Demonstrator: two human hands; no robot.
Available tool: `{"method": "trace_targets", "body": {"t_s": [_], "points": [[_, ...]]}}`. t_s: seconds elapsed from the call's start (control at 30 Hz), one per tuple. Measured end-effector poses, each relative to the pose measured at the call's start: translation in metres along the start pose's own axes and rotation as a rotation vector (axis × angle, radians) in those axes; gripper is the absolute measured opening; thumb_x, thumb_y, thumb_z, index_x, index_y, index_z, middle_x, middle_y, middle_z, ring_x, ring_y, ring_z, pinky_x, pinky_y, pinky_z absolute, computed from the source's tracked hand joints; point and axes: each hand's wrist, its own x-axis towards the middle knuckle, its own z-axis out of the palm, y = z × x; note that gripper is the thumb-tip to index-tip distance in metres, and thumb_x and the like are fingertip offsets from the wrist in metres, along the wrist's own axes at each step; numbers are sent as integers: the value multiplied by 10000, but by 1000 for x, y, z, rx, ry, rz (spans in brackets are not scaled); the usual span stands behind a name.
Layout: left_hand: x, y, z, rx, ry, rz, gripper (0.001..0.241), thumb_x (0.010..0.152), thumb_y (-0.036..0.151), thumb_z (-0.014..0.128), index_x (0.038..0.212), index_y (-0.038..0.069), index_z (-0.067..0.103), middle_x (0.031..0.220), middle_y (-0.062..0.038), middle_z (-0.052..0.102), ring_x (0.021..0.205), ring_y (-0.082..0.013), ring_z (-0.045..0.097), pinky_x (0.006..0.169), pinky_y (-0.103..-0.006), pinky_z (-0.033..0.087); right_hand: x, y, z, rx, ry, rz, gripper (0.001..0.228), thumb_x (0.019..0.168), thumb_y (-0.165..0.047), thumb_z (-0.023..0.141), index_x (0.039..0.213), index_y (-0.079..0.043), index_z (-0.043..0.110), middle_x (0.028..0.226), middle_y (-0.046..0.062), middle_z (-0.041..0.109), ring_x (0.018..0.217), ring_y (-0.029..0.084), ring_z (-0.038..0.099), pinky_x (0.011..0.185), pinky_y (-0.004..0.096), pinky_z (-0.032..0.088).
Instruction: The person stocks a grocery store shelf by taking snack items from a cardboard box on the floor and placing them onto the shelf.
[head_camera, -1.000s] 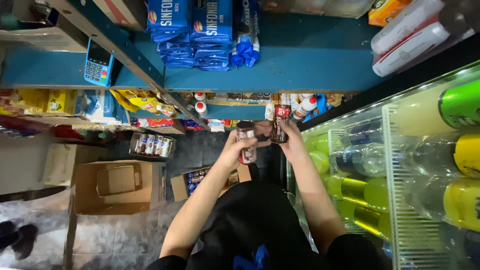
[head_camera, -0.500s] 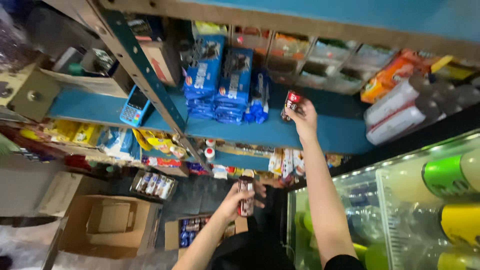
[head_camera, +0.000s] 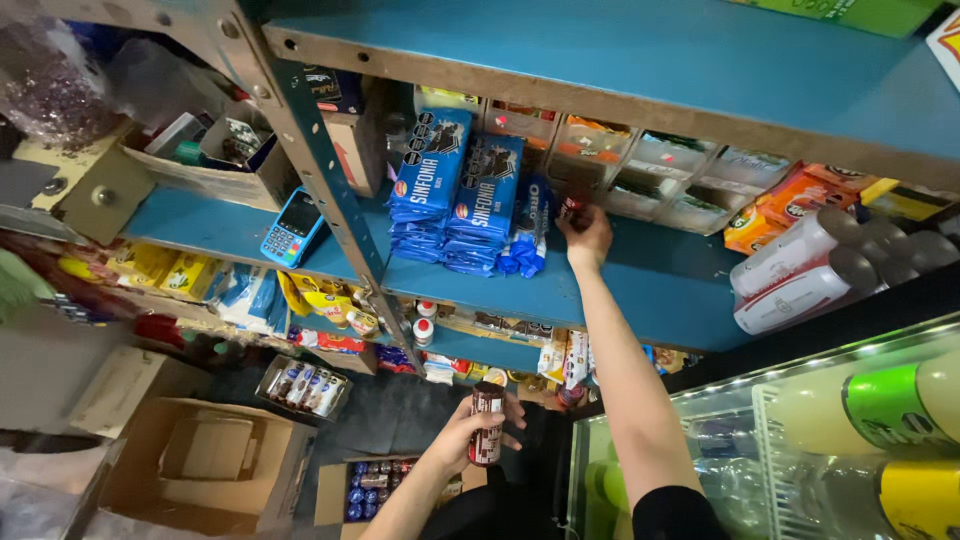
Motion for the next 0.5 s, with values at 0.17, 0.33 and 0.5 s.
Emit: {"method": "trace_targets", "body": {"t_s": [0.17,0.33,0.5], "points": [[-6,9,-1,8,5,-24,369,973,108,802,1300,-36,709,1114,-215,760,1045,-340,763,832,-506,711,0,-6,6,-5,-3,-74,384,886,-251,1006,1128,-101,748,1035,126,855,929,287,841,778,445,619],[-11,14,-2,32,7,22,329,1016,99,752,1309,-41,701,1010,-198,730,923,-330,764,806,-502,706,6,-6,16,-117,-15,26,399,854,-289,1032,1032,-112,722,924,125,808,833,344,783,710,520,554],[-13,10,-6,25,7,50,342,1021,88,736,1319,-70,676,901,-180,733,804,-302,776,713,-465,692,-2,-6,1,-51,-96,113,709,800,-304,1018,1407,-101,713,1255,208,826,1162,444,780,901,587,619]]}}
